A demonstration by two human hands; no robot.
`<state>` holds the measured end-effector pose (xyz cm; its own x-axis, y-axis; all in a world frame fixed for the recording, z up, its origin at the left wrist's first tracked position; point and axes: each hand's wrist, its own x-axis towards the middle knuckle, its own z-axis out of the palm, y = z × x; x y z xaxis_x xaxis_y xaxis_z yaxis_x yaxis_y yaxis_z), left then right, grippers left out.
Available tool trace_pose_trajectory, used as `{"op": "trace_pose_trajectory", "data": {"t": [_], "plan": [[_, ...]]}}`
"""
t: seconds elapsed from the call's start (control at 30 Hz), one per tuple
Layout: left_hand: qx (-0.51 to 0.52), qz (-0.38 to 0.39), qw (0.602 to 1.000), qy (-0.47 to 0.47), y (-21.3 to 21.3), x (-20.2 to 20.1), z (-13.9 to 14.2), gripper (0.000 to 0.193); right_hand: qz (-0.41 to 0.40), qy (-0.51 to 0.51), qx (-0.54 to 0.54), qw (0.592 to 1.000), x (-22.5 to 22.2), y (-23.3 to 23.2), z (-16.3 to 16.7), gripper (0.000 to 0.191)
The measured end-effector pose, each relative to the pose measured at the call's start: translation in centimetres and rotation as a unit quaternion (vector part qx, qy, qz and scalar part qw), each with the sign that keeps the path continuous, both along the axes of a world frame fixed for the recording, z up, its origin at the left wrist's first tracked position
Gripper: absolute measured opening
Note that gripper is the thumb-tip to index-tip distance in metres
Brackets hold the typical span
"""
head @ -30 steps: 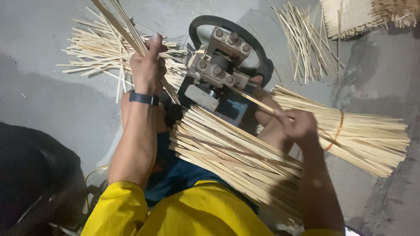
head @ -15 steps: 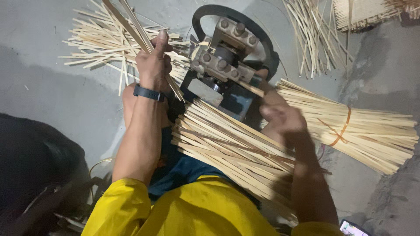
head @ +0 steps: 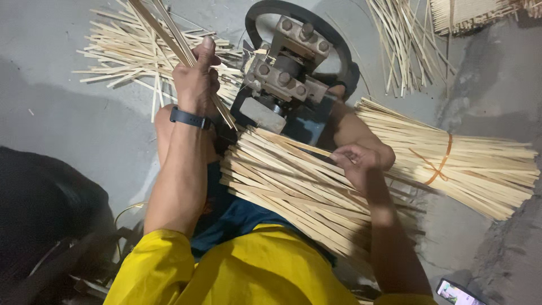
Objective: The person sits on the floor and feeds bamboo strips one at a time through a powered splitting machine, pulling each strip through the rollers and placing the split strips onto a growing pile on their lap while holding a bundle of unprocessed strips in the other hand.
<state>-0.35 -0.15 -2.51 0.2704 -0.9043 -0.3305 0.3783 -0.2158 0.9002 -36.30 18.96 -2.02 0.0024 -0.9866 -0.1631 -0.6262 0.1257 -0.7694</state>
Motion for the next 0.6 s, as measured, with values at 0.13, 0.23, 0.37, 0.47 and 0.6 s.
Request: {"op": "trace_pose_trajectory", "data": {"t": [0.13, 0.23, 0.37, 0.47, 0.6], "plan": [[-0.003, 0.001, 1.0, 0.011, 0.0, -0.2, -0.1, 0.038, 0.037, 0.051, -0.094, 0.994, 0.7, -0.1, -0.4, 0.021], [-0.01, -0.001, 1.0, 0.028, 0.1, -0.2, -0.1, 0.039, 0.064, 0.082, -0.139, 0.985, 0.7, 0.3, -0.6, 0.019], [0.003, 0.004, 1.0, 0.012, 0.0, 0.0, 0.0, 0.035, 0.108, 0.141, -0.228, 0.957, -1.5, 0.1, 0.1, 0.012], [-0.001, -0.006, 1.0, 0.018, -0.1, 0.1, 0.2, 0.037, 0.112, 0.209, -0.263, 0.935, -4.6, -0.8, 1.3, 0.009], [-0.002, -0.009, 1.0, 0.019, 0.3, -0.5, 0.6, 0.038, 0.073, 0.235, -0.269, 0.931, -6.2, -1.9, 2.2, 0.009]]}}
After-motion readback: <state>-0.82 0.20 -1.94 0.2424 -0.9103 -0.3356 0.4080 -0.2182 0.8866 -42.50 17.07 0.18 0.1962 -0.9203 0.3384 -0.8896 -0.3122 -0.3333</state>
